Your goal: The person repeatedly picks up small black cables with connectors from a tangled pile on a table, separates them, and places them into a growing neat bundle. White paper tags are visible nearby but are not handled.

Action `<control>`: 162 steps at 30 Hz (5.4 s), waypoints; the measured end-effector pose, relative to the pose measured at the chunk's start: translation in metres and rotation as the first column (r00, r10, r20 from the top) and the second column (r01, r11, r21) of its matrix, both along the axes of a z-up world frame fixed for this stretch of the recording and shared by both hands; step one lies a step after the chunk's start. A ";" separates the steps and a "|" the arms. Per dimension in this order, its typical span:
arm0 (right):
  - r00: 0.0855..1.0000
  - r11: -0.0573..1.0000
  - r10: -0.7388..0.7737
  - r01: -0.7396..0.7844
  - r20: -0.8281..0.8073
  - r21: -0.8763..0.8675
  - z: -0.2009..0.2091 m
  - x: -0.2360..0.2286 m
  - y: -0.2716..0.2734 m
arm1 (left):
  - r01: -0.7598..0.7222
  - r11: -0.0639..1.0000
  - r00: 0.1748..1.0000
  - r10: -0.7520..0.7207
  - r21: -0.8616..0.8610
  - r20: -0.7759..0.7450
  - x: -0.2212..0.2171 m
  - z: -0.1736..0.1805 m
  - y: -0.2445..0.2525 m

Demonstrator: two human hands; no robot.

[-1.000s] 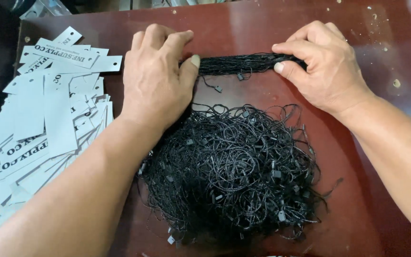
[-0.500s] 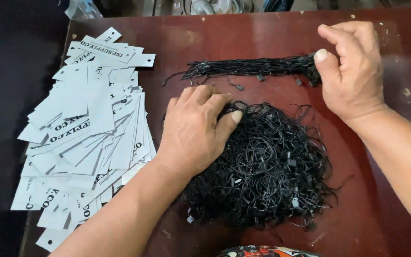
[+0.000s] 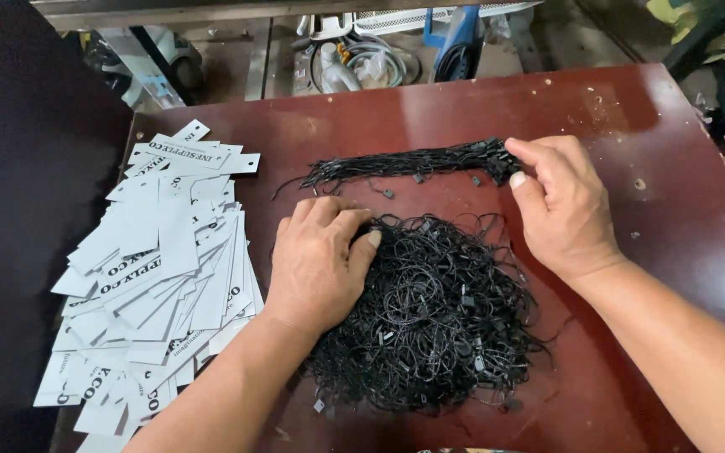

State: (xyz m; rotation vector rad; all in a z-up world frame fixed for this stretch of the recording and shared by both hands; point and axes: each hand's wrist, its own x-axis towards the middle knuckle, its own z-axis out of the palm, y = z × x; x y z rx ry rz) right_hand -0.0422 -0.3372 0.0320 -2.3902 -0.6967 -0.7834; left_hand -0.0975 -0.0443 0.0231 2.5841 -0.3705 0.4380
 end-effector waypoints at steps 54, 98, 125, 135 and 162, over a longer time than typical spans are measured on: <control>0.660 0.539 0.416 0.375 -0.625 0.754 -0.002 0.018 0.043 | -0.001 0.956 0.979 0.061 0.292 -0.194 0.061 -0.008 0.000; 0.576 0.561 0.419 0.443 -0.701 0.699 0.070 0.025 0.055 | -0.365 0.918 0.745 0.187 -0.157 -0.640 0.032 0.091 -0.013; 0.773 0.867 -0.159 0.407 -0.615 0.288 0.019 0.017 0.019 | -0.481 0.867 0.756 0.335 -0.129 -0.562 0.061 0.039 0.015; 0.775 0.817 -0.172 0.457 -0.608 0.351 0.002 0.042 0.009 | -0.521 0.834 0.753 0.350 -0.180 -0.558 0.078 0.028 0.008; 0.986 0.994 0.011 -0.029 -0.165 -0.104 -0.013 0.018 0.010 | -0.488 0.712 0.865 0.316 -0.505 -0.389 0.051 0.029 0.017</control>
